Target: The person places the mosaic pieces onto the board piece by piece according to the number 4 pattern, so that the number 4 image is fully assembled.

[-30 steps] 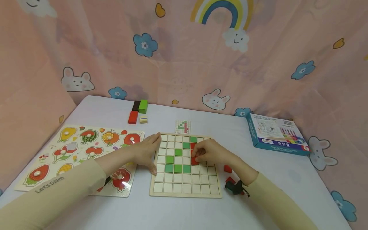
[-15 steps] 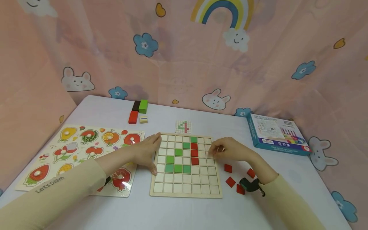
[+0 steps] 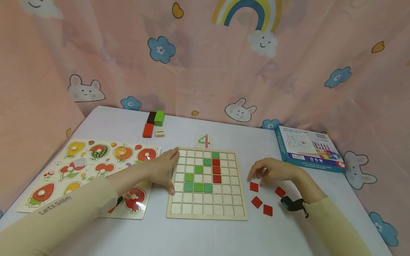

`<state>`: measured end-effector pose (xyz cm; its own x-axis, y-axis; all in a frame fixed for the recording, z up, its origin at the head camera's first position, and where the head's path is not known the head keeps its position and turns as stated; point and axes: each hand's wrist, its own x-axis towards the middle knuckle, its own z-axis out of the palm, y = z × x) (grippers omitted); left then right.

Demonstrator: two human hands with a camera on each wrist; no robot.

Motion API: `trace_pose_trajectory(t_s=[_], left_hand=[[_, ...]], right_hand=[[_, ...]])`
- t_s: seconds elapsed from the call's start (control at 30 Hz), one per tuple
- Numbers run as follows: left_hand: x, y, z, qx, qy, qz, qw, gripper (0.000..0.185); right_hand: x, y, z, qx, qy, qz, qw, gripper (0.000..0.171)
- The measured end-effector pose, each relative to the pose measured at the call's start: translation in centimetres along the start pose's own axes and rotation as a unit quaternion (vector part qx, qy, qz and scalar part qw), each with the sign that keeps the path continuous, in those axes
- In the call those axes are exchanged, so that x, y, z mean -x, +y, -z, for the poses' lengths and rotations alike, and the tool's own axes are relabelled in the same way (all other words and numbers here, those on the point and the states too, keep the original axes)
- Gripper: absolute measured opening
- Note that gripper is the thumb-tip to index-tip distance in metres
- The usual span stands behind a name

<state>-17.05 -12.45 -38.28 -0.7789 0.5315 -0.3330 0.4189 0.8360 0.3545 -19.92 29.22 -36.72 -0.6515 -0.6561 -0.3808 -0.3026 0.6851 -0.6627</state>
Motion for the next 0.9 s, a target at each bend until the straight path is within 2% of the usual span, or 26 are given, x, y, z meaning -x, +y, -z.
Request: trace_pose_trajectory(t_s=[0.47, 0.9], left_hand=[[0.1, 0.1, 0.1, -0.001, -0.001, 0.003, 1.0000, 0.135], [0.1, 0.2, 0.1, -0.001, -0.002, 0.006, 1.0000, 0.134]], right_hand=[[-0.3, 0.2, -1.1, 0.036, -0.009, -0.001, 0.999, 0.035], [-0.6, -0.3, -0.8, 0.067, 0.052, -0.040, 0.996, 0.015]])
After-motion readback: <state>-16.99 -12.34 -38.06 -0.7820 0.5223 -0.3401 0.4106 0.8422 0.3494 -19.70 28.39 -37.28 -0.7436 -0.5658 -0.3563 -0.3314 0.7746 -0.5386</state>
